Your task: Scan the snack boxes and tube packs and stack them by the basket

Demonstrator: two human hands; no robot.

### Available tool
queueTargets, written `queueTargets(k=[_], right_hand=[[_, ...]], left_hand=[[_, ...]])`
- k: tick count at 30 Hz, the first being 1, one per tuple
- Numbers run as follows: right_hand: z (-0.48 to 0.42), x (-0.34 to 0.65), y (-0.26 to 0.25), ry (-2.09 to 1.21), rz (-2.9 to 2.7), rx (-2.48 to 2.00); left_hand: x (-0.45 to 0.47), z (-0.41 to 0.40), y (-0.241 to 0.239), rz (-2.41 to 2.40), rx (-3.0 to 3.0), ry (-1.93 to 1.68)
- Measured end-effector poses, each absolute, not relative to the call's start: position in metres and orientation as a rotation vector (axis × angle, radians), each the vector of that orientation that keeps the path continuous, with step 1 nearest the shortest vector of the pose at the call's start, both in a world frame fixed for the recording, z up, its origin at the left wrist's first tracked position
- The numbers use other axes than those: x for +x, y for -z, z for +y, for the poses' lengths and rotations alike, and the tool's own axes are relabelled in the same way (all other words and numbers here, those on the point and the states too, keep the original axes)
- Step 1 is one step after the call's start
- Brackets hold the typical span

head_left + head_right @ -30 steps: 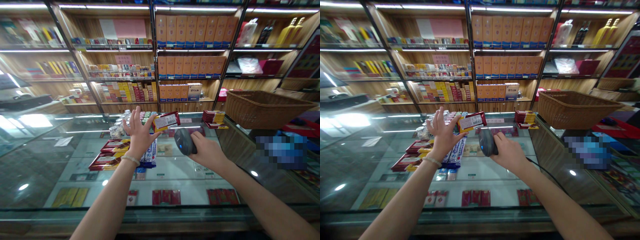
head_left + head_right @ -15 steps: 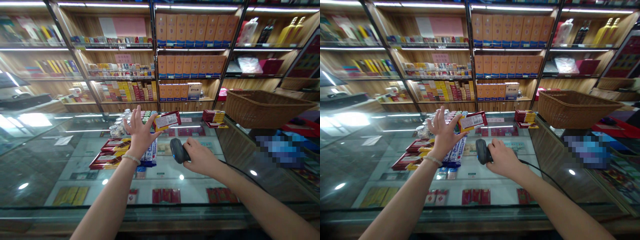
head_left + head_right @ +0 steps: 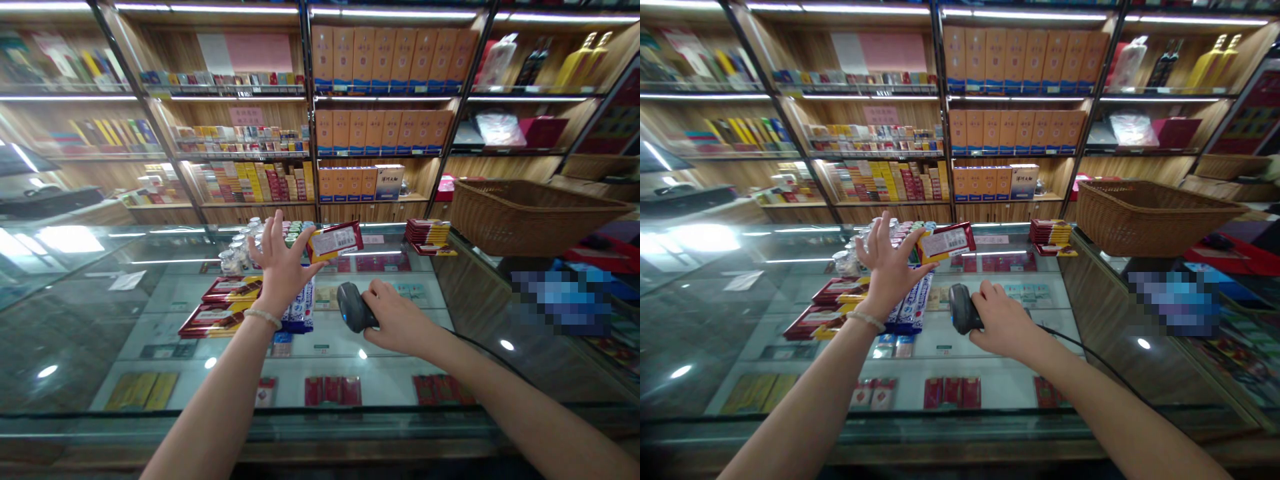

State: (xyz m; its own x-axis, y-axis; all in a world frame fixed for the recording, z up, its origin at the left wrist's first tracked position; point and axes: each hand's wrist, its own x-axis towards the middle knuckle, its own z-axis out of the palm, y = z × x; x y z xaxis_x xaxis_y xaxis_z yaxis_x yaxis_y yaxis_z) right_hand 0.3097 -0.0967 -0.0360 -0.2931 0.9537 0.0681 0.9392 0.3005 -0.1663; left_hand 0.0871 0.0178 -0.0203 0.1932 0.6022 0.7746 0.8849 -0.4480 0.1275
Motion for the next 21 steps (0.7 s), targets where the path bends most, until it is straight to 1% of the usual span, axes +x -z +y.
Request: queueTargets(k=[10, 15, 18, 21], right_hand=[[-0.096, 0.312, 0.04, -0.069, -2.446, -1.702], [-0.097, 0.317, 0.035, -0.152, -2.439, -1.668], [-0.094, 0.326, 0.029, -0.215, -2.351, -1.671], [-0.085, 0.338, 0.026, -0.122, -2.165, -1.726]], left_hand=[[0.086, 0.019, 0.022, -1.385, -2.122, 1.139], [0.086, 0.019, 0.022, -1.386, -2.132, 1.144], [0.086, 0.019, 0.022, -1.386, -2.13, 1.141], [0.086, 0.019, 0.022, -1.386, -2.131, 1.124]])
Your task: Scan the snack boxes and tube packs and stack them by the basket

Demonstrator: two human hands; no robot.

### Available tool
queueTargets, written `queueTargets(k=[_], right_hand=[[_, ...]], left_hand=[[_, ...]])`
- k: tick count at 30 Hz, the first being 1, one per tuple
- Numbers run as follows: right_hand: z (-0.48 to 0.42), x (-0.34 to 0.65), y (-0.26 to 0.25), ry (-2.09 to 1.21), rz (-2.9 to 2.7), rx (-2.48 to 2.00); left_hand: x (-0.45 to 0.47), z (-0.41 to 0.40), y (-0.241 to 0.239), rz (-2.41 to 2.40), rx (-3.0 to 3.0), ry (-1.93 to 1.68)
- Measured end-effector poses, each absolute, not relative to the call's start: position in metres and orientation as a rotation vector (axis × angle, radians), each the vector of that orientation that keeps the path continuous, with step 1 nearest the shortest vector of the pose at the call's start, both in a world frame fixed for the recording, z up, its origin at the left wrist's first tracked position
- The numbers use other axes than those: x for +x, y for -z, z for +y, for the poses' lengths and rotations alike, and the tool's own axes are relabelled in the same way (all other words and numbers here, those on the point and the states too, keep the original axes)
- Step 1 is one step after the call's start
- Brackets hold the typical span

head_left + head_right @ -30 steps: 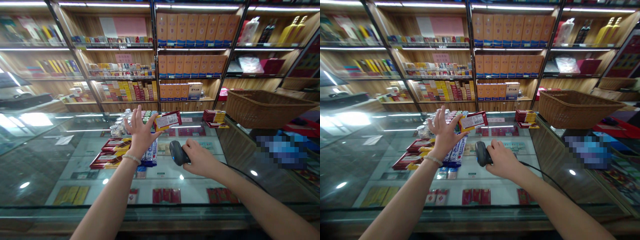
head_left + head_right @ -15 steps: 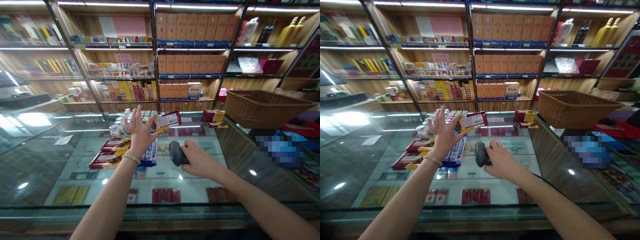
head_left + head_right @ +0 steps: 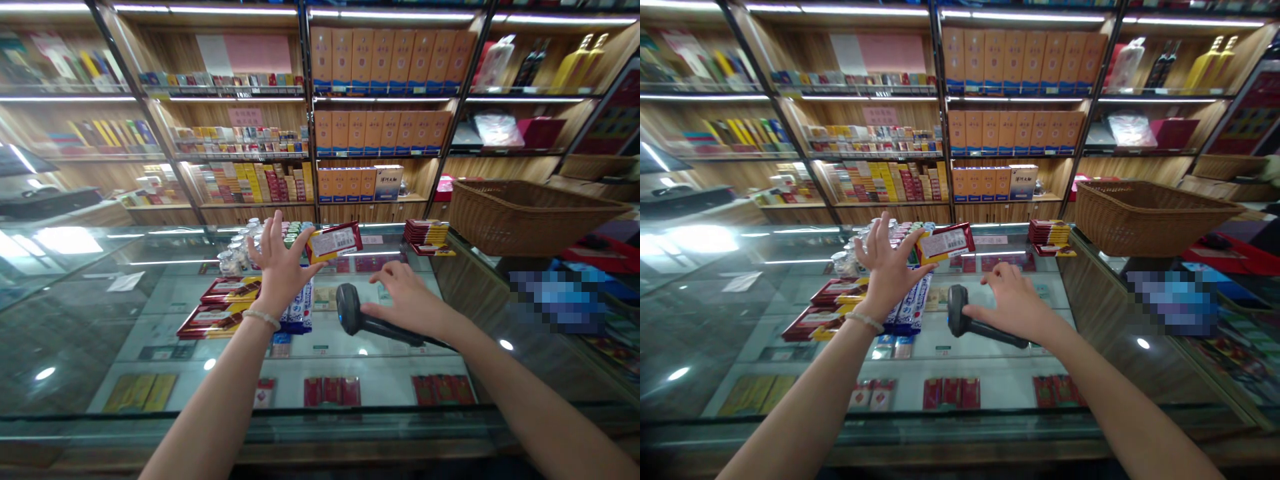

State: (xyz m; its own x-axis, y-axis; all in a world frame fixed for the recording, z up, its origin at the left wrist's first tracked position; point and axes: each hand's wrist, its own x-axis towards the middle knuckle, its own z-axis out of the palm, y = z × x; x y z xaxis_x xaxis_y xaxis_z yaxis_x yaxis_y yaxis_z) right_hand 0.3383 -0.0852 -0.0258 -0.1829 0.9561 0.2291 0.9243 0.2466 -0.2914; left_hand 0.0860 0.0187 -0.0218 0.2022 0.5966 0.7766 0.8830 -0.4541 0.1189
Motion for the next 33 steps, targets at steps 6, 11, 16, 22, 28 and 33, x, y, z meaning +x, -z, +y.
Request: queueTargets(k=[6, 11, 16, 22, 28, 33], right_hand=[[-0.061, 0.363, 0.036, 0.301, -1.835, -1.679], [-0.053, 0.373, 0.041, 0.44, -1.758, -1.664], [-0.05, 0.376, 0.04, 0.453, -1.758, -1.653], [-0.051, 0.378, 0.038, 0.419, -1.849, -1.658], [-0.052, 0.379, 0.036, 0.434, -1.873, -1.637], [-0.049, 0.381, 0.04, 0.494, -1.862, -1.565]], left_hand=[[0.09, 0.016, 0.02, -1.351, -2.142, 1.119], [0.095, 0.01, 0.016, -1.304, -2.194, 1.104], [0.1, 0.003, 0.014, -1.259, -2.255, 1.069], [0.106, -0.001, 0.015, -1.173, -2.322, 0.99], [0.108, -0.002, 0.016, -1.11, -2.34, 0.986], [0.107, -0.001, 0.016, -1.073, -2.356, 0.994]])
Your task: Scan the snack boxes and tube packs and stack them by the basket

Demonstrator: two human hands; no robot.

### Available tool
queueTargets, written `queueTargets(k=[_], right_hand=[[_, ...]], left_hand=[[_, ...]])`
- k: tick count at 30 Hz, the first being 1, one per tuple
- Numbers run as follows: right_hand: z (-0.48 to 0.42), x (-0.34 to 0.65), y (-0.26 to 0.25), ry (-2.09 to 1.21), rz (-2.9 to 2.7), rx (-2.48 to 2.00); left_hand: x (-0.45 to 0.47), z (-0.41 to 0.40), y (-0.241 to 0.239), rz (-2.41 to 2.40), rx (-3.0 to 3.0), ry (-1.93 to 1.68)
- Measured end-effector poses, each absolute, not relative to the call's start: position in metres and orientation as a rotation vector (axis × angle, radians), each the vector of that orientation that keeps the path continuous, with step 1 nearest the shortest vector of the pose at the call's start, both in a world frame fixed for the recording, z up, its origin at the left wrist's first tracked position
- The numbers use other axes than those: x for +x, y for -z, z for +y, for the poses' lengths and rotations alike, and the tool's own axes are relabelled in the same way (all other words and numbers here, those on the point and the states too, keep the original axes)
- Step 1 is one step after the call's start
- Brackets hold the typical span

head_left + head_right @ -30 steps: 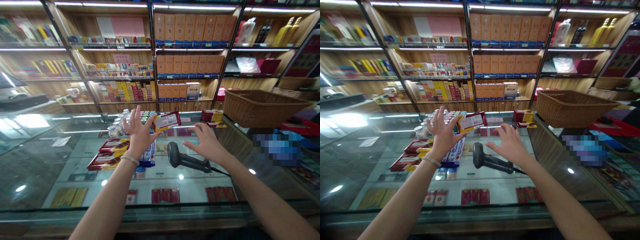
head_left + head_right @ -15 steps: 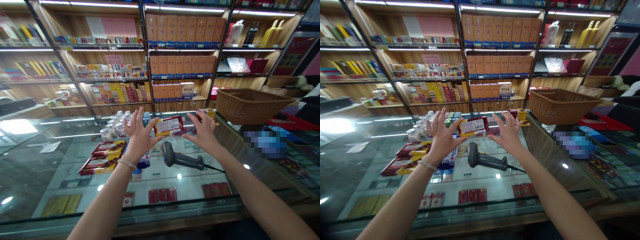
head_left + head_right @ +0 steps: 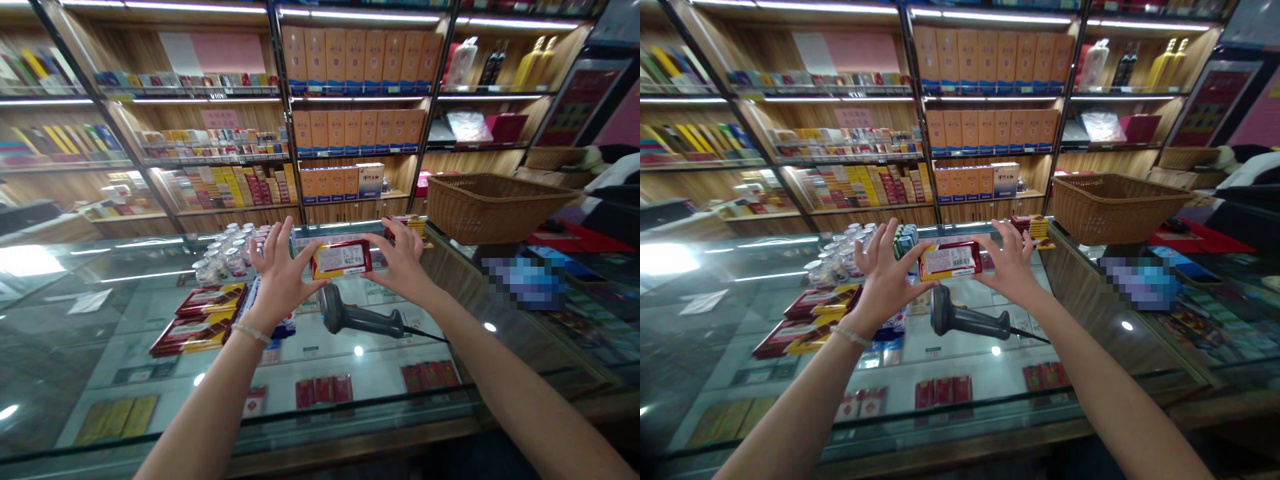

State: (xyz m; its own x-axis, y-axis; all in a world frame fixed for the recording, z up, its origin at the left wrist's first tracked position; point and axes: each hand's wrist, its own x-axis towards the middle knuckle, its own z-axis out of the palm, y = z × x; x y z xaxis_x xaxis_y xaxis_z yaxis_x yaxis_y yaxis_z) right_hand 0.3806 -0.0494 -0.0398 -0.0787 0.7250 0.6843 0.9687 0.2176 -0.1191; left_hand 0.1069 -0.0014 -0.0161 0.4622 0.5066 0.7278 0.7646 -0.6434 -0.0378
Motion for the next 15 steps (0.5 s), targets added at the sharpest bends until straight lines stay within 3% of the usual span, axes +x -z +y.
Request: queueTargets(k=[15], right_hand=[[-0.059, 0.372, 0.033, 0.66, -1.838, -1.377]], left_hand=[[0.109, -0.004, 0.014, -1.063, -2.305, 1.057]])
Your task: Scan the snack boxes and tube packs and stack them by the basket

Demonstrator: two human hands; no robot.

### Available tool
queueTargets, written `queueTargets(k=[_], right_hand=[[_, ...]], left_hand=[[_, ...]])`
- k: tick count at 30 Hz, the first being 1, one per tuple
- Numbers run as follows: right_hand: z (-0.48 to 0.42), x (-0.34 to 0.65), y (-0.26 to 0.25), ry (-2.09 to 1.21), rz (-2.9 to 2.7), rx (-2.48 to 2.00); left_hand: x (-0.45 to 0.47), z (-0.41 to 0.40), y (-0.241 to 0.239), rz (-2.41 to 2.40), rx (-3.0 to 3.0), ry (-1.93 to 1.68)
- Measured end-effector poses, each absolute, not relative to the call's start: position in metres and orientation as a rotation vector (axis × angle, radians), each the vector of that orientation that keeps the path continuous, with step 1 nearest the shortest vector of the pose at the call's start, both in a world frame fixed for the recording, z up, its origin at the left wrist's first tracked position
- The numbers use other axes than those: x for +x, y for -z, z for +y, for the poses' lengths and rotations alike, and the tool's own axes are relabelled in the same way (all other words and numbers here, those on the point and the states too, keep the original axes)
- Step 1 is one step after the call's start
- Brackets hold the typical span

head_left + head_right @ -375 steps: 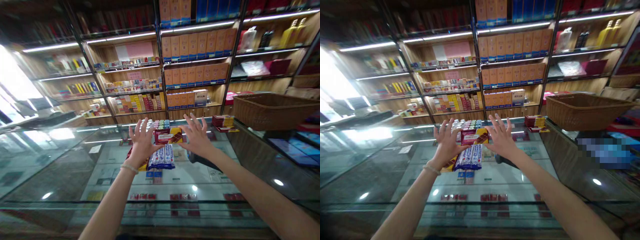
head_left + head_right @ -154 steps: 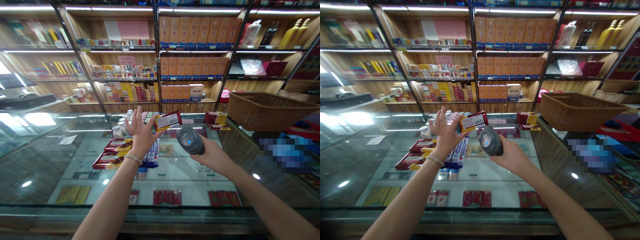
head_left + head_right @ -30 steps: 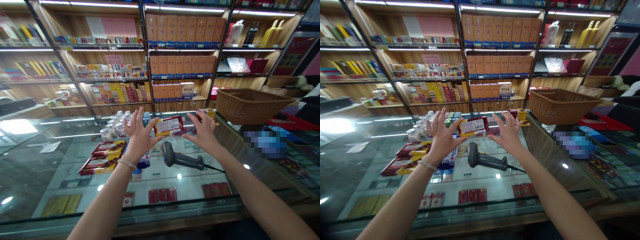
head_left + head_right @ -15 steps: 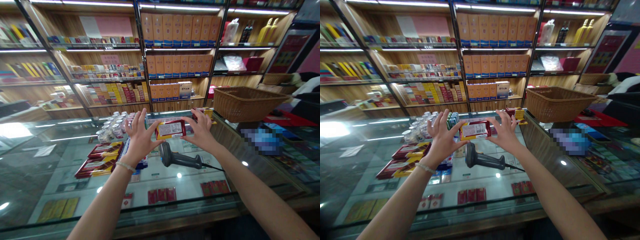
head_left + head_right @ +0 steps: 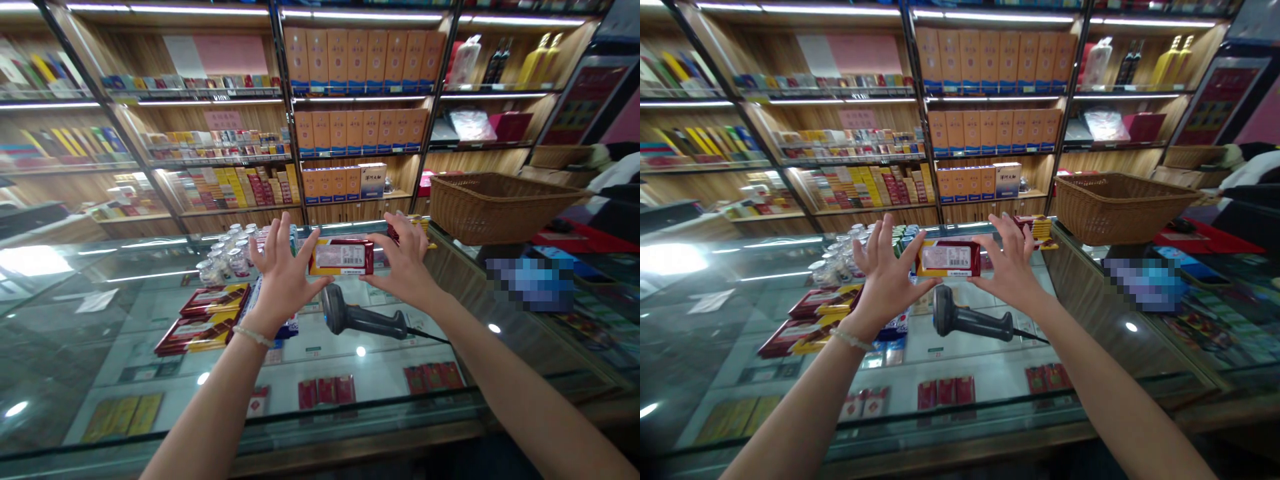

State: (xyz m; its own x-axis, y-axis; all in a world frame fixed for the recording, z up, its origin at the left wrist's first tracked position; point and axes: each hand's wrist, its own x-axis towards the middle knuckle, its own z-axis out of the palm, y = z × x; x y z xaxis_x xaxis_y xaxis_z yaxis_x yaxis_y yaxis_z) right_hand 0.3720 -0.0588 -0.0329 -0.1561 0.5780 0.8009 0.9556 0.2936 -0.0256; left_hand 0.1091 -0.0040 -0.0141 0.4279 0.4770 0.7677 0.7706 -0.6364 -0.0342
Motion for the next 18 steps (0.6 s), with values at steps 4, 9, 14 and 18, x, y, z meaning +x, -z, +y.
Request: queueTargets(k=[4, 9, 14, 18], right_hand=[[-0.065, 0.368, 0.029, 0.68, -1.852, -1.368], [-0.07, 0.364, 0.025, 0.709, -1.879, -1.341], [-0.074, 0.36, 0.024, 0.757, -1.9, -1.294], [-0.076, 0.356, 0.023, 0.766, -1.914, -1.253]], left_hand=[[0.113, -0.009, 0.013, -1.006, -2.264, 1.077], [0.119, -0.017, 0.01, -0.921, -2.244, 1.042], [0.123, -0.022, 0.01, -0.878, -2.237, 0.967], [0.126, -0.025, 0.008, -0.842, -2.231, 0.949]])
